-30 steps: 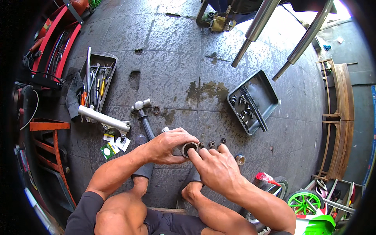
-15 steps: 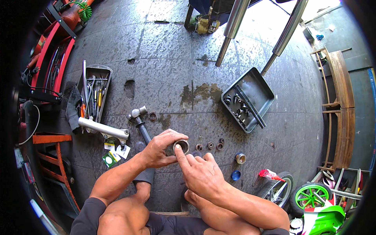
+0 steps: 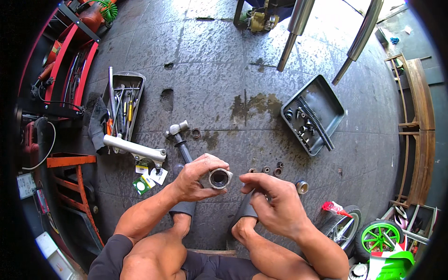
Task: Repairing and assembling motorcycle front fork components.
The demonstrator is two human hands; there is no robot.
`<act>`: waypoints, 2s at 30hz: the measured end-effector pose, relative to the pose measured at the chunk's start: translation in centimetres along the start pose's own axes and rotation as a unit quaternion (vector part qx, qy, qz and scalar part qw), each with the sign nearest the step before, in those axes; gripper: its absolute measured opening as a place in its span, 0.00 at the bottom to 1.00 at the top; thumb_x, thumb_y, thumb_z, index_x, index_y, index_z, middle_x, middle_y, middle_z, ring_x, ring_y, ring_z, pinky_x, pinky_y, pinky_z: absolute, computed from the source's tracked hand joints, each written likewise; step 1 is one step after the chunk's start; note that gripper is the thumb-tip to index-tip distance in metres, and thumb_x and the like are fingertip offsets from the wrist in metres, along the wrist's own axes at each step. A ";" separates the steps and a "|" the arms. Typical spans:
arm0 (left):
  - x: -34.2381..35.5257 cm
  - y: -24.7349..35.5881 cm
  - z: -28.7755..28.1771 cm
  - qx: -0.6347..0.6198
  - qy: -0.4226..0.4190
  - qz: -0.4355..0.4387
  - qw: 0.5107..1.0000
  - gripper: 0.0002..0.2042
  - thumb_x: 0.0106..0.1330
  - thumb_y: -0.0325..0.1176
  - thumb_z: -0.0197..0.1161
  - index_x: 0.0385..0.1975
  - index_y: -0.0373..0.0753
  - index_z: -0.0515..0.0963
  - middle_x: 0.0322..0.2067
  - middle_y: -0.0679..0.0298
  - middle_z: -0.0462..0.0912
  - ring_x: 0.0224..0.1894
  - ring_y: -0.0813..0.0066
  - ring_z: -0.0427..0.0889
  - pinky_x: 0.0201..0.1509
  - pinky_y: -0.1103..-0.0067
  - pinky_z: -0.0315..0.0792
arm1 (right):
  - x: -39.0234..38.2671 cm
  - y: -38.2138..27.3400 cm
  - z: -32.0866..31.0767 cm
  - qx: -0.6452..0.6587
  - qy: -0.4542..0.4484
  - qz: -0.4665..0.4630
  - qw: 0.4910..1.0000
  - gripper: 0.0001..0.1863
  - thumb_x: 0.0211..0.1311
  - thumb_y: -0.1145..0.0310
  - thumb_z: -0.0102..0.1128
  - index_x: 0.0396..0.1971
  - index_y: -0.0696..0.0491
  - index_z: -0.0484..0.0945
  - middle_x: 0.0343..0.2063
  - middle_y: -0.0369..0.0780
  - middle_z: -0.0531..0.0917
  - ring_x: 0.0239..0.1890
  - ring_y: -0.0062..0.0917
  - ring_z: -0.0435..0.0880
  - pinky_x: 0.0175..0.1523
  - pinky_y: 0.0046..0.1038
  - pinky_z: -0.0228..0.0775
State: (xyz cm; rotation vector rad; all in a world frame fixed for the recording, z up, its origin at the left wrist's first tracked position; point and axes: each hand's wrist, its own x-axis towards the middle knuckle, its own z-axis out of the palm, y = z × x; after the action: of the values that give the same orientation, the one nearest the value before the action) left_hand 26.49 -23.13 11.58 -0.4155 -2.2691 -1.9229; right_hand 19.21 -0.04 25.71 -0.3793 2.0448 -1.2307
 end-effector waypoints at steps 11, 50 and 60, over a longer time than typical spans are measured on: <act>-1.6 -0.2 -1.0 -0.003 0.008 -0.005 1.000 0.32 0.48 0.33 0.88 0.56 0.39 0.81 0.51 0.59 0.88 0.53 0.59 0.85 0.60 0.66 0.78 | -0.2 -0.4 0.7 -0.068 -0.065 -0.068 0.993 0.25 0.56 0.88 0.51 0.54 0.59 0.84 0.39 0.43 0.89 0.36 0.23 0.88 0.45 0.26 0.80; -1.5 -0.2 0.0 0.010 -0.003 0.019 1.000 0.31 0.49 0.26 0.82 0.56 0.34 0.79 0.51 0.57 0.85 0.53 0.54 0.84 0.59 0.63 0.78 | 0.7 0.0 3.1 -0.409 -0.164 -0.161 0.883 0.37 0.61 0.66 0.66 0.72 0.49 0.70 0.33 0.37 0.79 0.34 0.30 0.87 0.41 0.38 0.66; -1.0 0.0 0.2 0.008 0.013 0.024 1.000 0.31 0.49 0.27 0.84 0.55 0.34 0.80 0.49 0.58 0.86 0.51 0.55 0.85 0.56 0.64 0.78 | -0.1 -0.7 3.6 -0.460 -0.116 -0.168 0.864 0.34 0.60 0.68 0.62 0.69 0.59 0.71 0.31 0.37 0.78 0.30 0.29 0.84 0.42 0.38 0.65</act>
State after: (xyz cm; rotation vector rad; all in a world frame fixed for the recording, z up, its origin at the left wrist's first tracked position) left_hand 27.47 -23.01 11.30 -0.4360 -2.2368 -1.8759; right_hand 21.70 -2.62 25.27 -1.3021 2.2772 -0.2456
